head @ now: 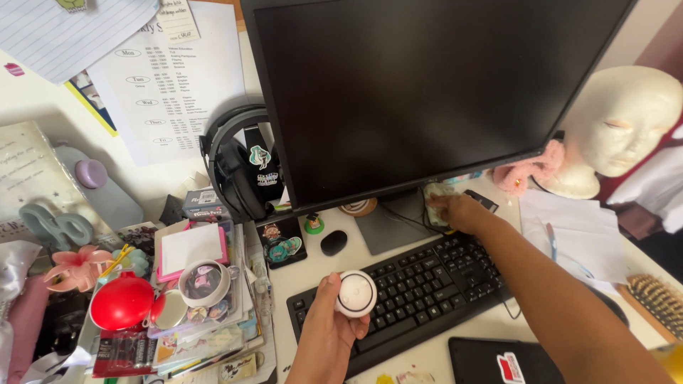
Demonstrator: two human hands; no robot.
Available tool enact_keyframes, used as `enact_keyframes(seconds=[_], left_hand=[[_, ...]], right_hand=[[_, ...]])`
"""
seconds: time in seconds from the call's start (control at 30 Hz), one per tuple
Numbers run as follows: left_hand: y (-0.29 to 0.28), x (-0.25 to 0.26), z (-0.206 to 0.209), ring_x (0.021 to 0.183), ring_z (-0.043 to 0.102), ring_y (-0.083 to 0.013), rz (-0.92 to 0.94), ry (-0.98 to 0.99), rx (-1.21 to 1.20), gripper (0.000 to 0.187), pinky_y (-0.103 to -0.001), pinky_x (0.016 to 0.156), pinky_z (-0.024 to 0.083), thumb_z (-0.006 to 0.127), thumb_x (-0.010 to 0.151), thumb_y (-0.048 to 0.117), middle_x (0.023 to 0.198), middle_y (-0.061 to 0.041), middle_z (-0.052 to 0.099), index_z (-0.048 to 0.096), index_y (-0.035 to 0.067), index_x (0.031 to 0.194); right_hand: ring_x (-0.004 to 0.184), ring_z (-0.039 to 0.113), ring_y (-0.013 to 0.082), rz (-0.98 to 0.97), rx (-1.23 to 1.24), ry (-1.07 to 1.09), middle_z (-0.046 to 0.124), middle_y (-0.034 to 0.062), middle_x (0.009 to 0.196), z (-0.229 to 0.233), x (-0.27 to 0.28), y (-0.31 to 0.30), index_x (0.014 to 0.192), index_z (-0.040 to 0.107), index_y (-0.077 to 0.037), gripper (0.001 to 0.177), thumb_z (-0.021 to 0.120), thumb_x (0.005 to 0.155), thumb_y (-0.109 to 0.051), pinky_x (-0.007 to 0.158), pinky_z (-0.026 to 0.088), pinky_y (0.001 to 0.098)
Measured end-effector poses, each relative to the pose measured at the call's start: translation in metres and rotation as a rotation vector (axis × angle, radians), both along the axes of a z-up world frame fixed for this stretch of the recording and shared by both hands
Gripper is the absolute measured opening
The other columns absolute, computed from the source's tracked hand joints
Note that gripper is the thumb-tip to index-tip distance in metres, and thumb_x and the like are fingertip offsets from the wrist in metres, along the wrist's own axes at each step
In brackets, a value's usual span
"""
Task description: Cleaning a cluttered desk by wiping the surface with a cloth and organizing various items including a keyboard and mouse.
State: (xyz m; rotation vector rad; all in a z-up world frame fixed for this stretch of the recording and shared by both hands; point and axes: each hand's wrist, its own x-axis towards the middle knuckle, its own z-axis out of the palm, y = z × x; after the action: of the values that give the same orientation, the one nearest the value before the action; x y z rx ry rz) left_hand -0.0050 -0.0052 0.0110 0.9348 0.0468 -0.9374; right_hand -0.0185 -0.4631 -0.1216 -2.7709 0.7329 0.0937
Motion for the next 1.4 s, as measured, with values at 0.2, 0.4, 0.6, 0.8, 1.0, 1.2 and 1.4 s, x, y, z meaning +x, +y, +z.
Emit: enact_keyframes(seconds=[0.2, 0.4, 0.6, 0.8, 1.0, 1.2, 1.4], left_hand=[[0.006, -0.010, 0.016, 0.067, 0.048, -0.0233, 0.014, -0.042, -0.011, 0.035, -0.034, 0.053, 0.036, 0.048, 0.107, 0.035, 0.092, -0.017, 0.055, 0.056, 0.001, 0.107], [0.007, -0.011, 0.017, 0.066, 0.047, -0.0234, -0.002, -0.039, -0.010, 0.041, -0.035, 0.053, 0.035, 0.047, 0.107, 0.039, 0.089, -0.018, 0.055, 0.058, 0.001, 0.113], [0.007, -0.006, 0.014, 0.065, 0.048, -0.0250, 0.023, -0.021, -0.005, 0.042, -0.035, 0.049, 0.035, 0.046, 0.106, 0.040, 0.091, -0.019, 0.055, 0.058, 0.001, 0.118], [0.010, -0.004, 0.012, 0.065, 0.049, -0.0239, 0.018, -0.042, -0.033, 0.038, -0.034, 0.051, 0.036, 0.046, 0.107, 0.039, 0.089, -0.018, 0.055, 0.056, 0.003, 0.112], [0.011, -0.006, 0.012, 0.073, 0.047, -0.0225, -0.027, -0.133, 0.017, 0.033, -0.034, 0.059, 0.036, 0.049, 0.105, 0.032, 0.096, -0.016, 0.055, 0.057, 0.001, 0.113], [-0.006, -0.002, 0.012, 0.074, 0.048, -0.0218, -0.059, -0.109, 0.163, 0.036, -0.033, 0.061, 0.039, 0.056, 0.102, 0.031, 0.102, -0.016, 0.059, 0.057, 0.007, 0.129], [-0.050, 0.010, 0.011, 0.074, 0.053, -0.0173, -0.169, -0.174, 0.151, 0.053, -0.028, 0.062, 0.044, 0.051, 0.101, 0.045, 0.100, -0.013, 0.061, 0.056, 0.006, 0.137]], right_hand=[[0.132, 0.061, 0.0195, 0.056, 0.199, -0.014, 0.065, -0.0049, 0.145, 0.050, -0.016, 0.057, 0.136, 0.068, -0.026, 0.048, 0.051, 0.093, -0.013, 0.116, 0.038, 0.0350], [0.112, 0.057, 0.0255, 0.035, 0.347, -0.049, 0.058, 0.0083, 0.124, 0.077, 0.011, 0.132, 0.127, 0.050, -0.022, 0.050, 0.041, 0.087, 0.006, 0.097, 0.047, 0.0414], [0.084, 0.057, 0.0259, 0.017, 0.343, 0.005, 0.064, 0.0139, 0.108, 0.067, 0.024, 0.129, 0.124, 0.050, -0.026, 0.042, 0.034, 0.093, -0.002, 0.078, 0.044, 0.0401], [0.117, 0.065, 0.0346, 0.001, 0.175, -0.045, 0.065, 0.0178, 0.134, 0.035, 0.010, 0.058, 0.135, 0.056, -0.024, 0.055, 0.048, 0.086, -0.001, 0.102, 0.048, 0.0461], [0.099, 0.071, 0.0388, -0.108, -0.039, -0.113, 0.073, 0.0235, 0.107, 0.016, -0.018, 0.007, 0.119, 0.059, -0.022, 0.034, 0.057, 0.088, -0.008, 0.090, 0.053, 0.0425], [0.097, 0.067, 0.0307, -0.375, -0.220, -0.423, 0.074, 0.0068, 0.096, 0.028, -0.026, -0.006, 0.095, 0.074, -0.025, 0.024, 0.055, 0.088, -0.012, 0.084, 0.053, 0.0420], [0.093, 0.067, 0.0335, -0.406, 0.193, -0.450, 0.072, 0.0172, 0.100, 0.145, -0.065, 0.133, 0.098, 0.064, -0.018, 0.023, 0.043, 0.094, -0.025, 0.082, 0.051, 0.0439]])
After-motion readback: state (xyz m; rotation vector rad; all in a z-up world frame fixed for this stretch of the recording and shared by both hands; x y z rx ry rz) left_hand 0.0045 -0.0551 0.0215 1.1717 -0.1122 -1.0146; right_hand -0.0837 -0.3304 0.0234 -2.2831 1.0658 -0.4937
